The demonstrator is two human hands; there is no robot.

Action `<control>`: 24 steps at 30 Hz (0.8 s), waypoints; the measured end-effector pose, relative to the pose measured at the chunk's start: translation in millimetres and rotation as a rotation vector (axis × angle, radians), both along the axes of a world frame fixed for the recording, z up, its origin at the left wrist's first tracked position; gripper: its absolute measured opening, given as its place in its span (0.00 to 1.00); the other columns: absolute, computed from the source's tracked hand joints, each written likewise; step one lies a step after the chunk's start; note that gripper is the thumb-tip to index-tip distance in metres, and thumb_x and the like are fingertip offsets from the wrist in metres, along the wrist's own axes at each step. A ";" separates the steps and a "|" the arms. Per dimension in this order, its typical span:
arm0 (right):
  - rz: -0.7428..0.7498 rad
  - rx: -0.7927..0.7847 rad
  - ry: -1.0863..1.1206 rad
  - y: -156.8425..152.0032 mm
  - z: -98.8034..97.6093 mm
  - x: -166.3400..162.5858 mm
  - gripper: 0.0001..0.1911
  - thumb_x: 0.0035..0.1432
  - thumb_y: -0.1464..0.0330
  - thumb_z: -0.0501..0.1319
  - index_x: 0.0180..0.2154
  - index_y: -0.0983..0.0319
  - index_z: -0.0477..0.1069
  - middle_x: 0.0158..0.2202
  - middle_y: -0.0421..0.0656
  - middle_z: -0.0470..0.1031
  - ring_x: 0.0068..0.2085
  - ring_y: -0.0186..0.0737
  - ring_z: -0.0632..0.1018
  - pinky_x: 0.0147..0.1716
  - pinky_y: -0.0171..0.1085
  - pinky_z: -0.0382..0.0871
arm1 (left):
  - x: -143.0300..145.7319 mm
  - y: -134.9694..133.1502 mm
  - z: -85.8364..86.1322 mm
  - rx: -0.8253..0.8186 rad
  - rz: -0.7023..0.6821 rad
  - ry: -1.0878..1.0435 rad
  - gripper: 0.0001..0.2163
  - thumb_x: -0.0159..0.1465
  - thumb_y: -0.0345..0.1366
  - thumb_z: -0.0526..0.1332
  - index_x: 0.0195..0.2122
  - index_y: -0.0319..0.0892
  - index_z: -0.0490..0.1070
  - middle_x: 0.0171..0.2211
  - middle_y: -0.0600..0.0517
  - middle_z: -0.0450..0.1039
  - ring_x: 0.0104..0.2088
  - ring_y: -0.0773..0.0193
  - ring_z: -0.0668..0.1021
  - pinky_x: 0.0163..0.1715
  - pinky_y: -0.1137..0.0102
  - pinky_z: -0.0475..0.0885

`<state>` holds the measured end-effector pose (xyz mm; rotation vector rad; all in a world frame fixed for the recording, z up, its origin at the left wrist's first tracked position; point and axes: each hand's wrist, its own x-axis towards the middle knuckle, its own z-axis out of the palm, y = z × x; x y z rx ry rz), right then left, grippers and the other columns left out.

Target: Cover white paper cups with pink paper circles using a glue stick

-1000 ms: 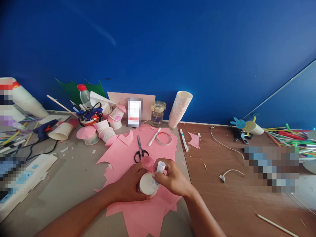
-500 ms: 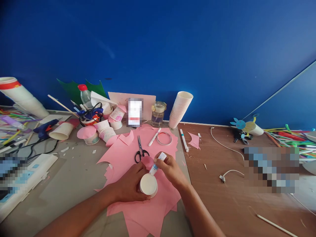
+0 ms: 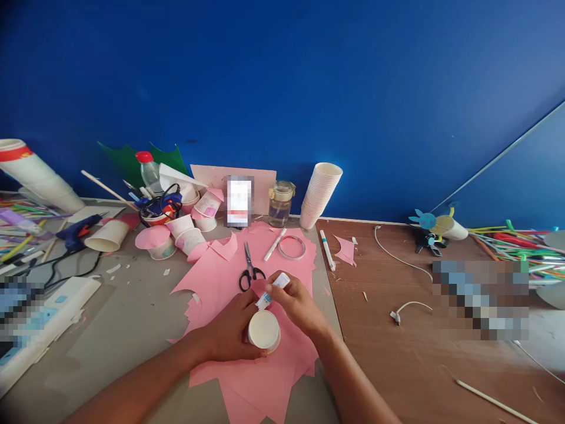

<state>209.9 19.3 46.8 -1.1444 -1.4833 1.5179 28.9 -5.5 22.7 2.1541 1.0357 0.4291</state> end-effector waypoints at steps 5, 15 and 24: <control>0.050 0.015 0.089 -1.5 -5.1 -1.4 0.15 0.57 0.56 0.59 0.30 0.61 0.65 0.25 0.37 0.63 0.29 0.34 0.65 0.31 0.34 0.60 | -0.4 0.2 -2.3 -0.016 0.011 0.045 0.26 0.46 0.44 0.69 0.46 0.48 0.65 0.42 0.50 0.62 0.40 0.56 0.67 0.36 0.64 0.68; -0.010 0.220 -0.030 -6.7 6.0 7.6 0.12 0.57 0.59 0.59 0.28 0.61 0.66 0.24 0.37 0.64 0.26 0.34 0.65 0.27 0.34 0.60 | 0.7 -1.6 1.2 -0.006 0.022 0.002 0.21 0.45 0.41 0.68 0.40 0.47 0.66 0.45 0.50 0.62 0.40 0.57 0.68 0.36 0.65 0.68; 0.055 0.667 -0.279 -15.3 6.0 0.3 0.02 0.57 0.68 0.59 0.32 0.59 0.66 0.29 0.40 0.70 0.32 0.38 0.69 0.33 0.38 0.62 | 2.6 -0.9 2.4 0.019 0.005 0.064 0.21 0.47 0.42 0.68 0.43 0.49 0.67 0.42 0.51 0.67 0.41 0.55 0.70 0.36 0.65 0.68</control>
